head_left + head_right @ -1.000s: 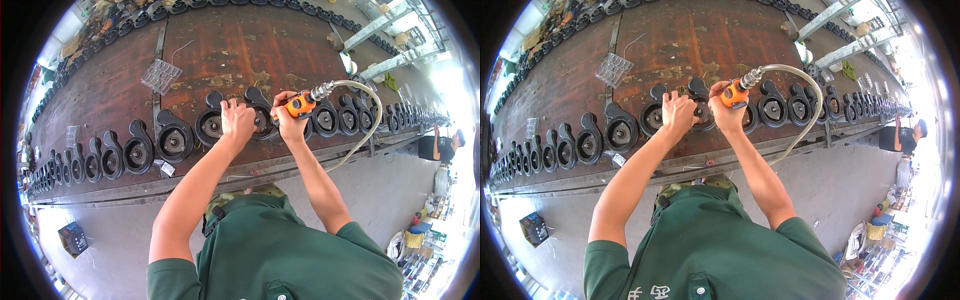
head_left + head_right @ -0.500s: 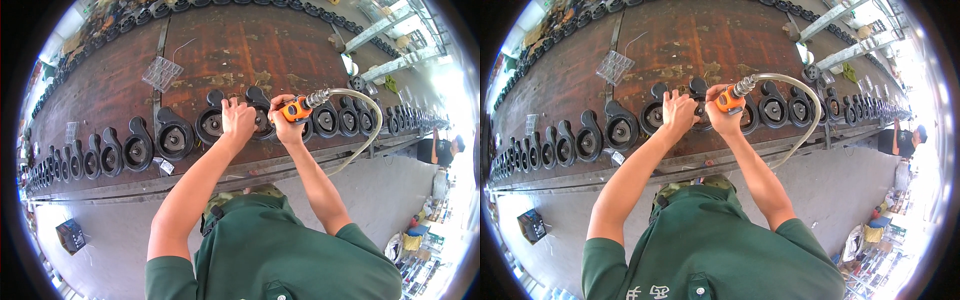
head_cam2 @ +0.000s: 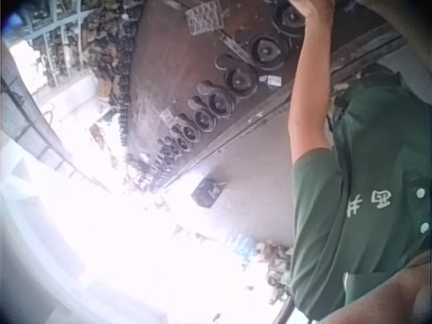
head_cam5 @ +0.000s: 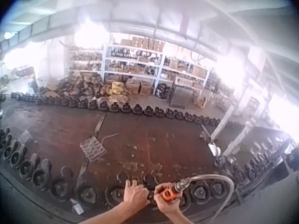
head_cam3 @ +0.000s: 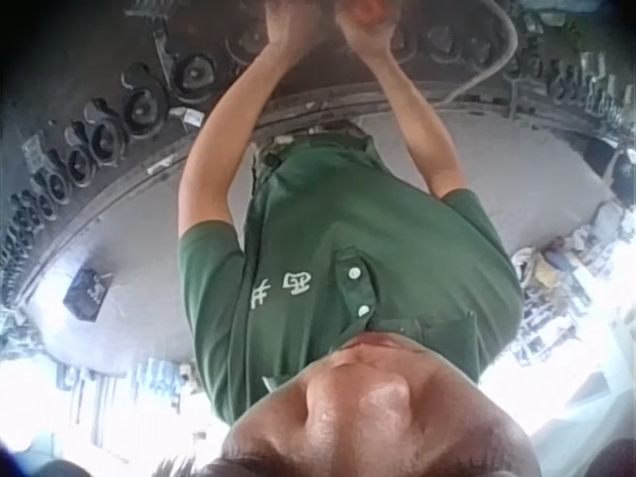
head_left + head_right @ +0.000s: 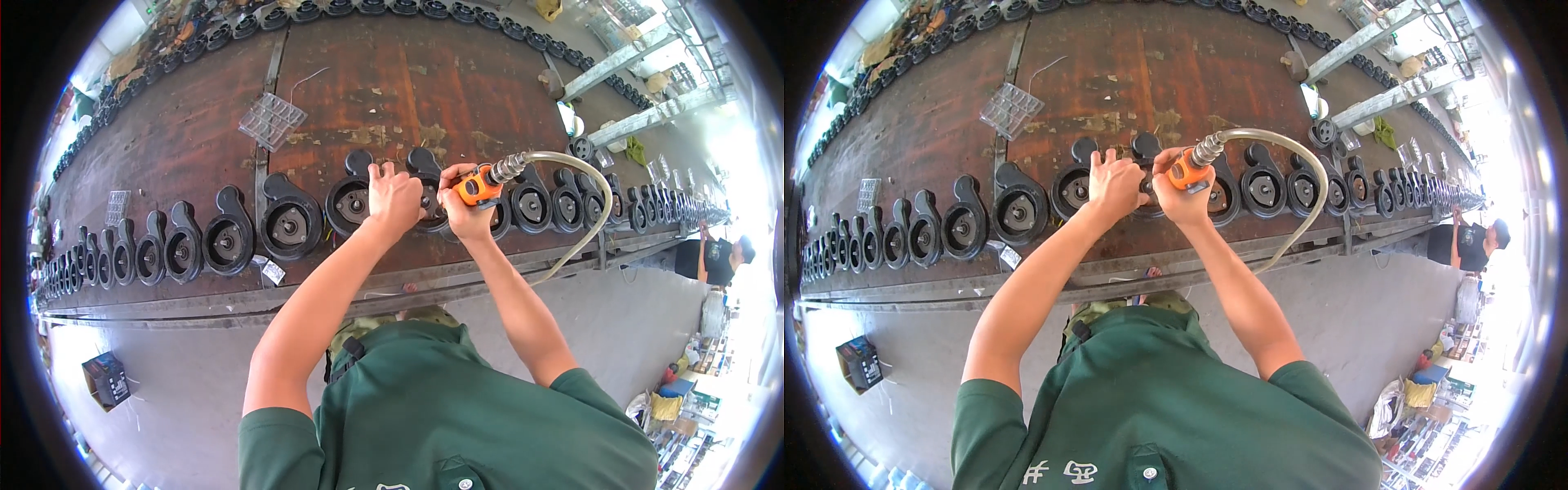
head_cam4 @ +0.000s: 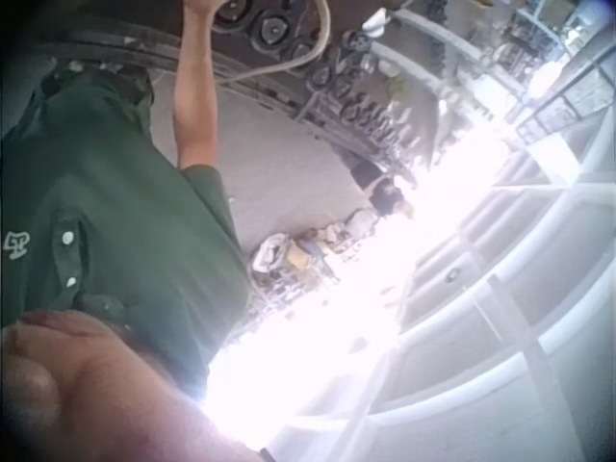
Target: The person assembles metal housing components by placing a circular metal piece into each housing on a conveyor line and securing them using a pneumatic screwdriver.
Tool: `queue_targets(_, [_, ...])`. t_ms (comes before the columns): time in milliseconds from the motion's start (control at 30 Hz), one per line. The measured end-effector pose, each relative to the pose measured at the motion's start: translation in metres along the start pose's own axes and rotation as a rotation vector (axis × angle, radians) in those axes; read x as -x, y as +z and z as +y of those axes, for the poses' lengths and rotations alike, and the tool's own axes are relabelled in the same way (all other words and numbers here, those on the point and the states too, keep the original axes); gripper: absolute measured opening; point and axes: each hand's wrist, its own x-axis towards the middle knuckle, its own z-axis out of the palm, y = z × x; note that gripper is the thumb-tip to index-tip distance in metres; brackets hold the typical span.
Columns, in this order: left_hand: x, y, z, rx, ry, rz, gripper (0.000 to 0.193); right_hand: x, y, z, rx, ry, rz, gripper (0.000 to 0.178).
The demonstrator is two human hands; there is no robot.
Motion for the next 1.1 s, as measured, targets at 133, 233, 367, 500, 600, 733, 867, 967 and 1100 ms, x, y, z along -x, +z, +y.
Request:
queue_targets(133, [0.023, 0.011, -0.028, 0.22, 0.166, 0.242, 0.092, -0.002, 0.002, -0.006, 0.006, 0.012, 0.013, 0.027])
queue_targets(233, [0.034, 0.013, -0.03, 0.114, 0.167, 0.208, 0.122, -0.007, 0.009, -0.021, -0.117, 0.046, 0.021, 0.026])
queue_targets(367, [0.034, 0.012, -0.027, 0.134, 0.163, 0.15, 0.121, -0.021, 0.03, -0.019, -0.087, 0.021, 0.016, 0.023])
queue_targets(500, [0.035, 0.012, -0.028, 0.129, 0.157, 0.16, 0.122, -0.025, 0.039, -0.01, -0.1, 0.054, 0.014, 0.021])
queue_targets(600, [0.033, 0.014, -0.032, 0.146, 0.167, 0.169, 0.124, -0.028, 0.042, -0.003, -0.127, 0.039, 0.015, 0.02])
queue_targets(733, [0.032, 0.013, -0.033, 0.128, 0.159, 0.163, 0.125, -0.03, 0.042, 0.003, -0.128, 0.041, 0.001, 0.02])
queue_targets(867, [0.033, 0.008, -0.03, 0.137, 0.157, 0.144, 0.123, -0.031, 0.039, 0.003, -0.137, 0.052, 0.013, 0.021])
queue_targets(967, [0.032, 0.004, -0.028, 0.127, 0.147, 0.121, 0.121, -0.033, 0.042, 0.003, -0.142, 0.039, 0.007, 0.021])
queue_targets(1100, [0.033, 0.009, -0.03, 0.15, 0.167, 0.173, 0.12, -0.032, 0.042, 0.003, -0.109, 0.027, -0.018, 0.021])
